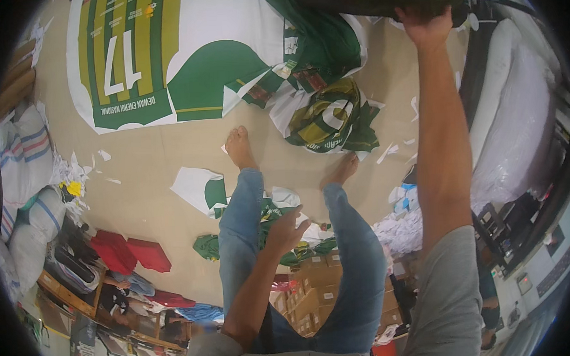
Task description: The person uses a yellow electric fabric cutter to cut green and white jersey fabric pieces on a large white table. They align the fabric, cut along the edges, and remove excess material, repeating the process for multiple pieces.
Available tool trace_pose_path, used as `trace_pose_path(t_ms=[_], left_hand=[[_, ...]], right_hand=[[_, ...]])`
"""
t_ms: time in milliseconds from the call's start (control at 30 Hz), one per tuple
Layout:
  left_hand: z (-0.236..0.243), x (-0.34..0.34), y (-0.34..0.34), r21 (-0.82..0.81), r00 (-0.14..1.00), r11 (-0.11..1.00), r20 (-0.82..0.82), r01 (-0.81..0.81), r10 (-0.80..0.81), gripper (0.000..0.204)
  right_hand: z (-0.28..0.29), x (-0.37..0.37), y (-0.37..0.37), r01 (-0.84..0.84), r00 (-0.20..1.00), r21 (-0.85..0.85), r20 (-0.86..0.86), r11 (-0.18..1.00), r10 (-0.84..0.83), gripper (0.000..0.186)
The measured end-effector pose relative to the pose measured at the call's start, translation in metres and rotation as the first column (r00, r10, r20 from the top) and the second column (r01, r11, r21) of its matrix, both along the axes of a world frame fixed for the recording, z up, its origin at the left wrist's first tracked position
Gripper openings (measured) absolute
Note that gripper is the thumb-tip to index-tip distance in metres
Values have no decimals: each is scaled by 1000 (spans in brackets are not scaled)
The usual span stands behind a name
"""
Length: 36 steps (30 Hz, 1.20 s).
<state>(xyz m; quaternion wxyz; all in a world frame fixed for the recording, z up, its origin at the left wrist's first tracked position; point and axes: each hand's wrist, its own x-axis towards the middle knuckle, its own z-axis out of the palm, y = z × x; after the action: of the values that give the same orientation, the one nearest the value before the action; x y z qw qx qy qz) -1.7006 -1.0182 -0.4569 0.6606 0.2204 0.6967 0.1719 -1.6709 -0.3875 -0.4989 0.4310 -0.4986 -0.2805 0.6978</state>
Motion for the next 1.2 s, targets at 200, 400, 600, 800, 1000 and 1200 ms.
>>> trace_pose_path(t_ms=[200,400,600,800,1000,1200], left_hand=[[-13,-10,20,-59,980,978,-6,-198,198,57],[-15,-15,23,-65,973,972,28,-226,228,53],[-20,-28,32,-96,980,975,-7,-201,201,49],[-17,-33,46,-131,983,974,-11,-183,183,46],[-44,-32,16,-18,933,980,-311,-199,183,66],[-15,-49,64,-374,643,642,140,-670,753,70]], right_hand=[[39,2,-16,-107,974,-16,-202,994,101,81],[-86,57,-120,-132,963,-63,226,989,143,63],[-273,103,-358,-519,-196,-403,915,754,354,102],[-289,109,-487,-554,143,-364,845,749,516,68],[-186,98,-532,-422,652,-708,198,567,732,58],[-46,110,-476,-761,630,-618,-631,198,452,63]])
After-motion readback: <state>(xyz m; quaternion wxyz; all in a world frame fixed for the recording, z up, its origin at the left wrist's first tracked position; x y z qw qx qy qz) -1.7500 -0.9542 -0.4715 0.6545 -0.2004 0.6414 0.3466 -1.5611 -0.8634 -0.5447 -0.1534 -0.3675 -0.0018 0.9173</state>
